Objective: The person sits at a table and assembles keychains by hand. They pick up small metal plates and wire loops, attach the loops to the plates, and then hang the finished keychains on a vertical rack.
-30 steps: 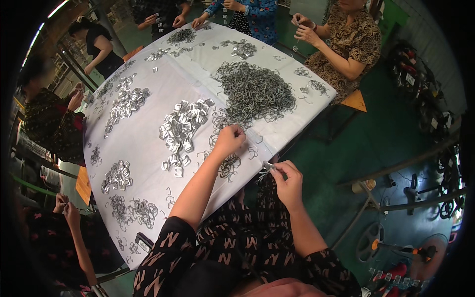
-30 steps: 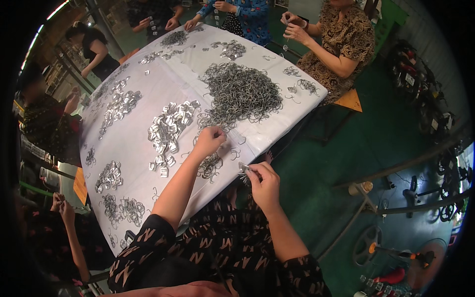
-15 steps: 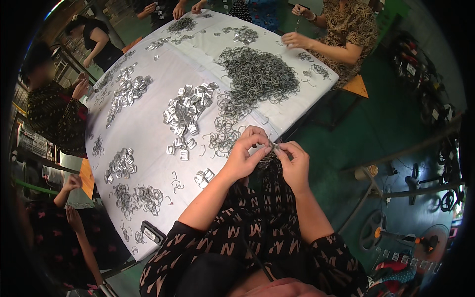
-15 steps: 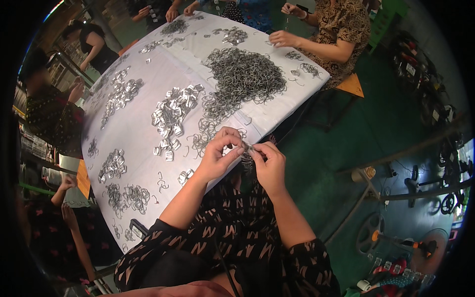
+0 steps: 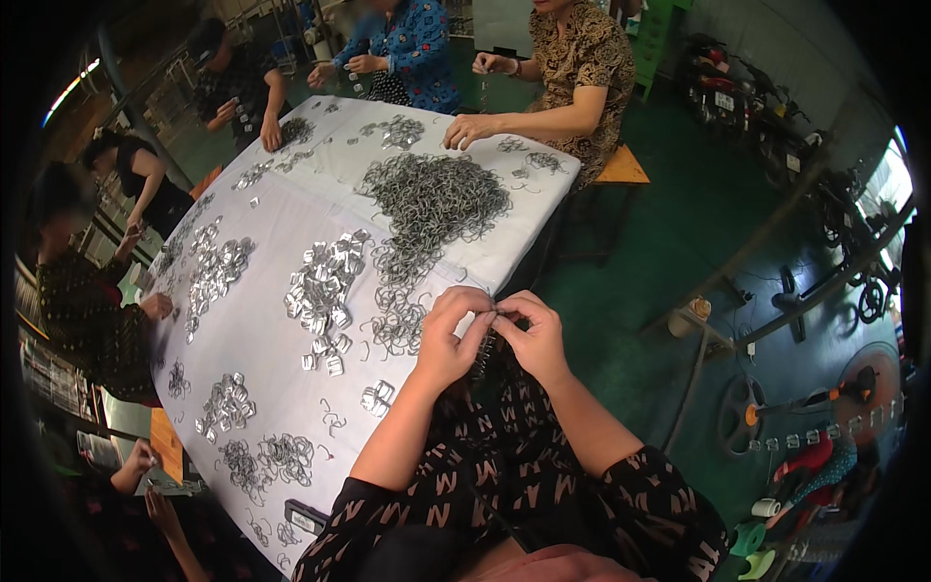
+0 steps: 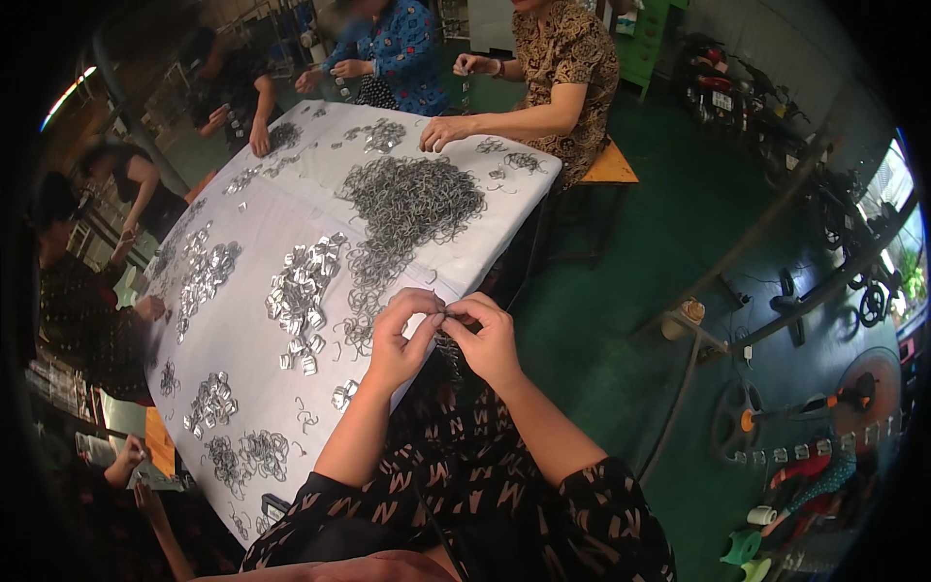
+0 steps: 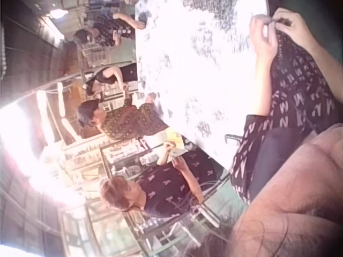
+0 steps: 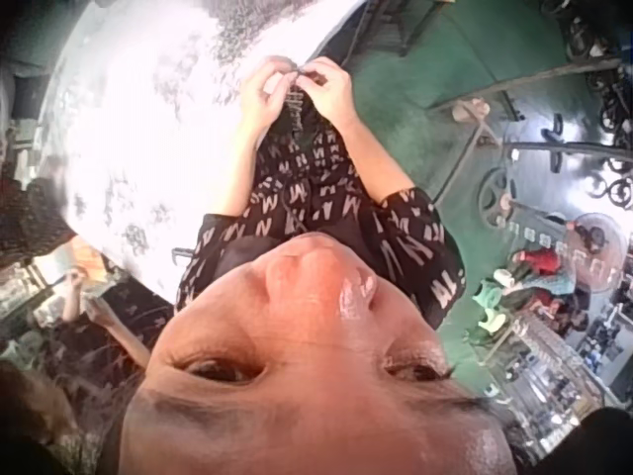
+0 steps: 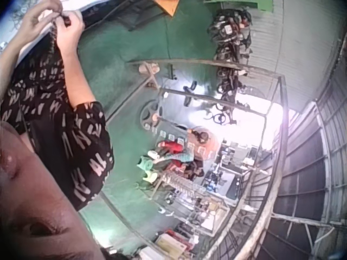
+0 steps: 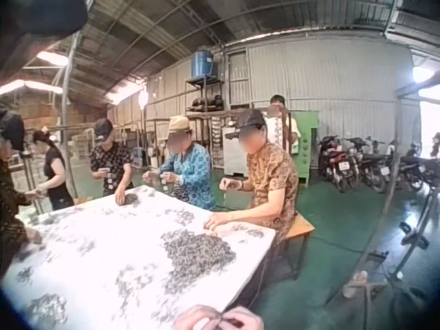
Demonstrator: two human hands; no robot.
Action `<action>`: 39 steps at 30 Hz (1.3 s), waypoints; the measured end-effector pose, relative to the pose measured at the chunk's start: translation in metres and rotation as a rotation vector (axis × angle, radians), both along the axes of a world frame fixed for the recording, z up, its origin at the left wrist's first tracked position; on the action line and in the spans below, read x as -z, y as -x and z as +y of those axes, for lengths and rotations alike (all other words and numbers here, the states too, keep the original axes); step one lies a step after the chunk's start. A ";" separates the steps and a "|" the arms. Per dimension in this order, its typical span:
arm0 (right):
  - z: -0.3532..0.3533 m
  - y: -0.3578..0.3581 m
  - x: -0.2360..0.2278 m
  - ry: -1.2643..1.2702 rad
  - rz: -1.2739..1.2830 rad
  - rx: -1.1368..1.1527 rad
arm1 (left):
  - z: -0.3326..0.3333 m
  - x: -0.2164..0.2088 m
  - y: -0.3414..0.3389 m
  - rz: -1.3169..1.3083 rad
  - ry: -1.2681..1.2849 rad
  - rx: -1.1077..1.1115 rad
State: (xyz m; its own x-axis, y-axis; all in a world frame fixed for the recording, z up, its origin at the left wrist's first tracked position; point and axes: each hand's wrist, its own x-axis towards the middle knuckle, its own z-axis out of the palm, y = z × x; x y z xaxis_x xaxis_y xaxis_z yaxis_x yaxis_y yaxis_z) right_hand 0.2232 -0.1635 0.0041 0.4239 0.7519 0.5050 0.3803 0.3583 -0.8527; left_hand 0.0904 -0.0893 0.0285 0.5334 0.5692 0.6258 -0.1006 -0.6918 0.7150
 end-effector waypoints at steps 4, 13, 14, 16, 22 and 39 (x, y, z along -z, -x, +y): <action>-0.008 -0.007 -0.012 -0.002 0.091 0.050 | -0.005 -0.009 -0.003 -0.079 0.014 -0.027; -0.026 -0.063 -0.069 -0.239 0.164 0.303 | 0.017 0.090 0.016 0.096 -0.037 -0.327; -0.030 -0.067 -0.080 -0.260 0.183 0.321 | 0.019 0.099 0.020 0.121 -0.081 -0.375; -0.048 -0.083 -0.101 -0.308 0.145 0.397 | 0.018 0.110 0.019 0.114 -0.157 -0.410; -0.086 -0.116 -0.160 -0.482 0.007 0.625 | 0.023 0.124 0.022 0.069 -0.049 -0.428; -0.222 -0.191 -0.299 -0.738 -0.418 1.125 | 0.032 0.146 0.032 0.066 0.079 -0.361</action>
State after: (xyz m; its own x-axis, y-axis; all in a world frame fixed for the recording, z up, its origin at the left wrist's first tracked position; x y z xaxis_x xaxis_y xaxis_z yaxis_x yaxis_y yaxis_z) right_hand 0.4139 -0.3858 0.3030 0.3349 -0.3736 0.8650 0.9334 0.0061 -0.3588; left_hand 0.0587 -0.0575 -0.1172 0.3274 0.7733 0.5430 0.1882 -0.6165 0.7645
